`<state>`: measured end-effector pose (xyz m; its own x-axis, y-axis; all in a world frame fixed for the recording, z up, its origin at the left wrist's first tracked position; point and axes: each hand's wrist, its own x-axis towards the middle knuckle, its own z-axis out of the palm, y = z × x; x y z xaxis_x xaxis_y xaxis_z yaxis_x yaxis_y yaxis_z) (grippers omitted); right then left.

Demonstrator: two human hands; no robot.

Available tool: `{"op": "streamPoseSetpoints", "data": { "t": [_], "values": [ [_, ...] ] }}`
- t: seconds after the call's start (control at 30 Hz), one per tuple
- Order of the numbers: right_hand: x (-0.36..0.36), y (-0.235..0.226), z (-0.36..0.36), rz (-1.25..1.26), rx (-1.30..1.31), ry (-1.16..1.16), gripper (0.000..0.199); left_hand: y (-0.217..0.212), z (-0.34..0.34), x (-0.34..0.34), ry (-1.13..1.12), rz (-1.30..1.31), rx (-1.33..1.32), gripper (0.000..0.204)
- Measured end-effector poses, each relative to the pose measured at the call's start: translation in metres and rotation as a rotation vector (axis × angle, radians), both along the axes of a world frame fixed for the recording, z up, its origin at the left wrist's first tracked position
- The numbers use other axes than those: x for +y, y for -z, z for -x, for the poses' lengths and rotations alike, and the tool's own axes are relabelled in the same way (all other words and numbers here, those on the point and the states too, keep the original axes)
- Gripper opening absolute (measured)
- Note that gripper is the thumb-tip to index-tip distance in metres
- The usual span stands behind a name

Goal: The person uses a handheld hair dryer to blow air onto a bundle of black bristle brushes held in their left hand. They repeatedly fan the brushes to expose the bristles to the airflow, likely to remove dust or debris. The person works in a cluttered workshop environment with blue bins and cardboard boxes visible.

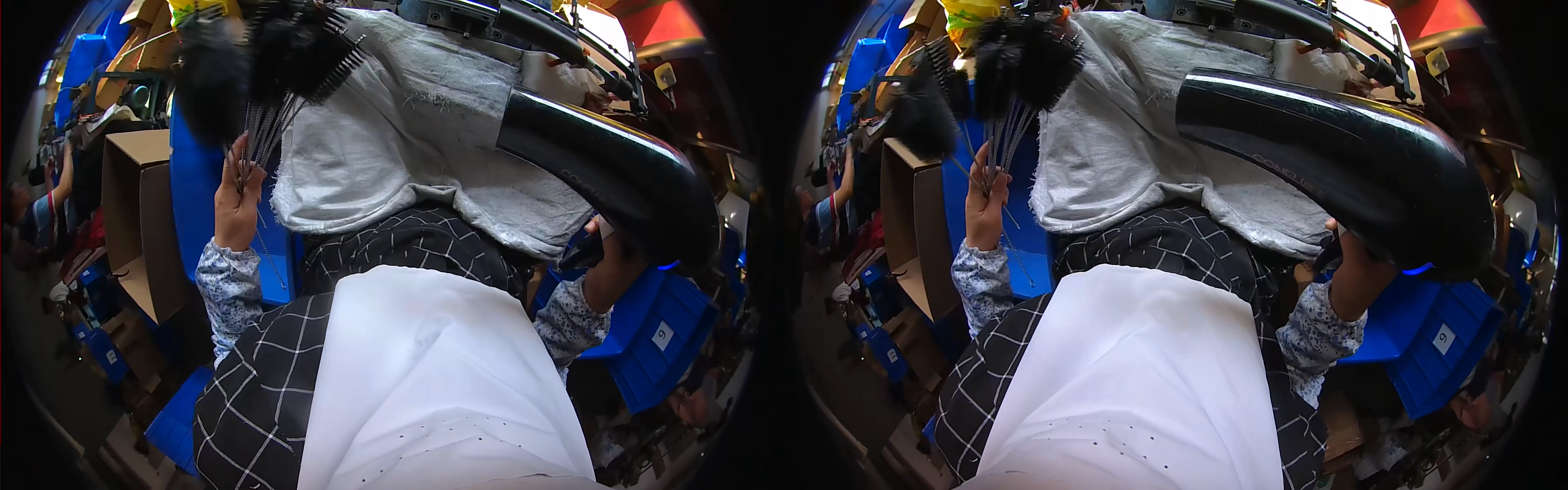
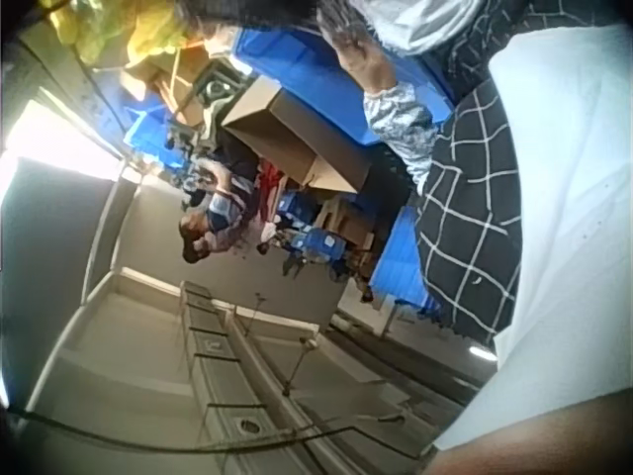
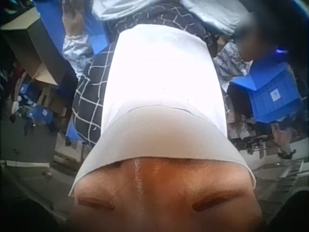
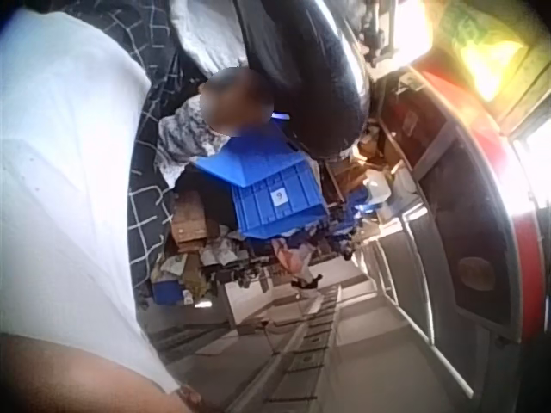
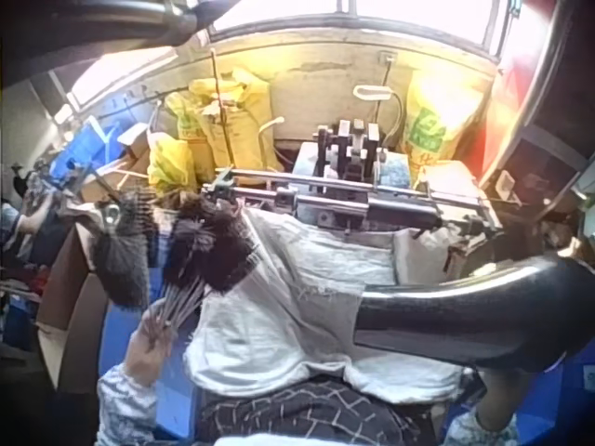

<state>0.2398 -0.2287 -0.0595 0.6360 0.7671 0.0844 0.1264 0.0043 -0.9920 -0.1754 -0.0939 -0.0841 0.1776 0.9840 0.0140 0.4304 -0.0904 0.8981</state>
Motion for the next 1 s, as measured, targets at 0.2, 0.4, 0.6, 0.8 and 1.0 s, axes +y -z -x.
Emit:
{"op": "streamPoseSetpoints", "data": {
  "t": [0.2,0.4,0.6,0.8,1.0],
  "values": [
    [0.014,0.007,-0.007,-0.104,-0.846,0.058,0.016,-0.018,-0.022,-0.012,-0.093,0.363,-0.71,0.034],
    [0.025,-0.007,0.007,-0.102,-0.731,0.026,0.017,-0.015,-0.027,-0.02,0.066,0.49,-0.696,0.021],
    [0.027,-0.008,0.011,-0.094,-0.578,0.062,0.018,-0.003,-0.021,-0.027,0.301,0.537,-0.956,0.018],
    [0.035,-0.009,0.017,-0.11,-0.487,0.027,0.023,-0.017,-0.033,-0.028,0.336,0.361,-1.073,0.046],
    [0.034,-0.02,0.03,-0.151,-0.157,0.003,0.038,-0.022,-0.041,0.025,-0.265,-0.12,-0.507,0.059]
  ]
}}
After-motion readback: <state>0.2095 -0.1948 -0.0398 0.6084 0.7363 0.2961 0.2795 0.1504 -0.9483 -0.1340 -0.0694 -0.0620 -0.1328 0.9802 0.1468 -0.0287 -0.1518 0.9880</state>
